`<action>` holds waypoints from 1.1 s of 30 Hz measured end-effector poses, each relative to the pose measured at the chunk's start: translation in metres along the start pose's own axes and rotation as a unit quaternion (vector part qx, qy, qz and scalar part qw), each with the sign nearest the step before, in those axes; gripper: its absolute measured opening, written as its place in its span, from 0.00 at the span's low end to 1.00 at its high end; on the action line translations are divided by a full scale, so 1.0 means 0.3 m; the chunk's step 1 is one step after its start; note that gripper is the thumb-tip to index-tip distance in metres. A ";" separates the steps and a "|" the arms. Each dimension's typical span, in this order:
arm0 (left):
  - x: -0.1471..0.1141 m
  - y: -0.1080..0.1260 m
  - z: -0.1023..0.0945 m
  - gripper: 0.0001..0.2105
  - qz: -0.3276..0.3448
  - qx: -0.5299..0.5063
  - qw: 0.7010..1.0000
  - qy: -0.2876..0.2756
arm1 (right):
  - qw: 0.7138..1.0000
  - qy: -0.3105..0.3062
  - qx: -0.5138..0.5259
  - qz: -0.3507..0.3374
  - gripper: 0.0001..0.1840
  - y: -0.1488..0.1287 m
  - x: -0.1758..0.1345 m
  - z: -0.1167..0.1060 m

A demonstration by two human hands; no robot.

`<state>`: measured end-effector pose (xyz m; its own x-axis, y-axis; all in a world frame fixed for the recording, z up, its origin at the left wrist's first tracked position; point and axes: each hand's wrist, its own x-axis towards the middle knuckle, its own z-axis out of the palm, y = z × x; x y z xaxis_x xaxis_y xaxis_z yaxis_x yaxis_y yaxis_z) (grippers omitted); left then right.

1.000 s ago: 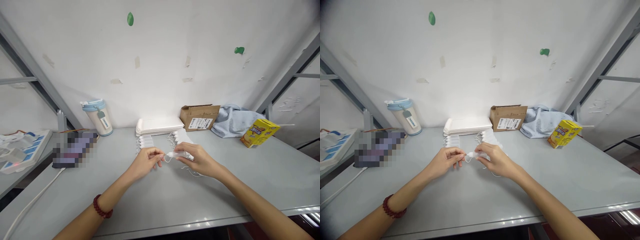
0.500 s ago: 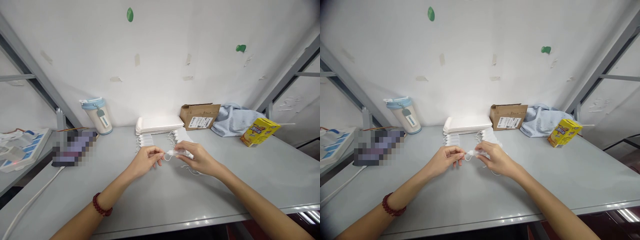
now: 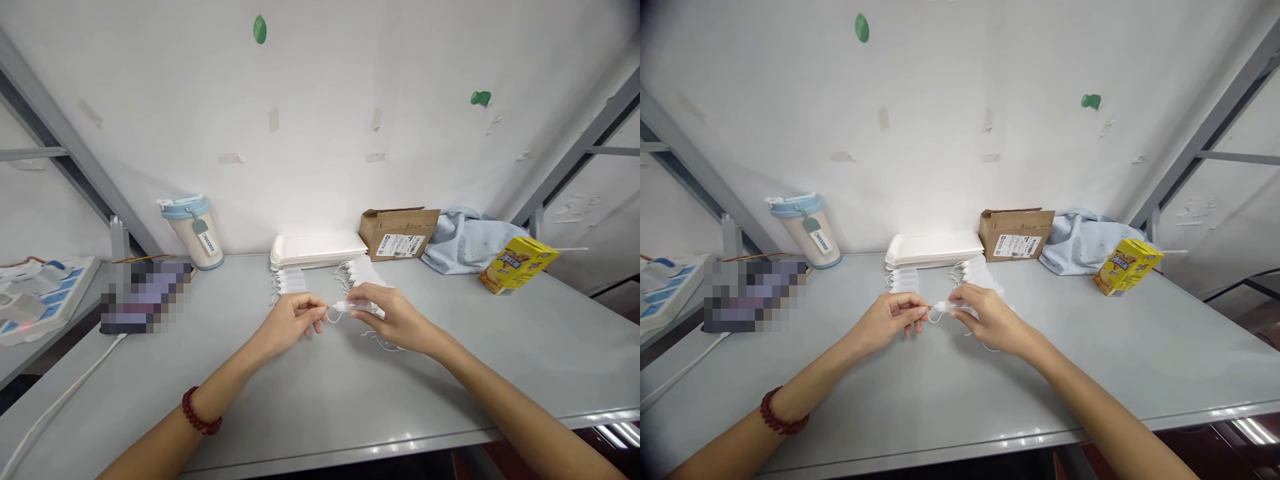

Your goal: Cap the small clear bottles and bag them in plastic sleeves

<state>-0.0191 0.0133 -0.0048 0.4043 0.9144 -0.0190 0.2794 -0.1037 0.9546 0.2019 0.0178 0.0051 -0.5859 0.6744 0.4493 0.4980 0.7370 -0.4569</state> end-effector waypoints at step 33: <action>-0.018 0.030 0.010 0.09 -0.006 0.048 0.999 0.000 | 0.974 0.060 -0.180 -0.126 0.10 0.002 -0.027 0.104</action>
<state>-0.0161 0.0064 0.0029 0.4009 0.9157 -0.0297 0.3669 -0.1308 0.9210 0.1871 0.0114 -0.0229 -0.6500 0.4543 0.6092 0.5525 0.8329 -0.0316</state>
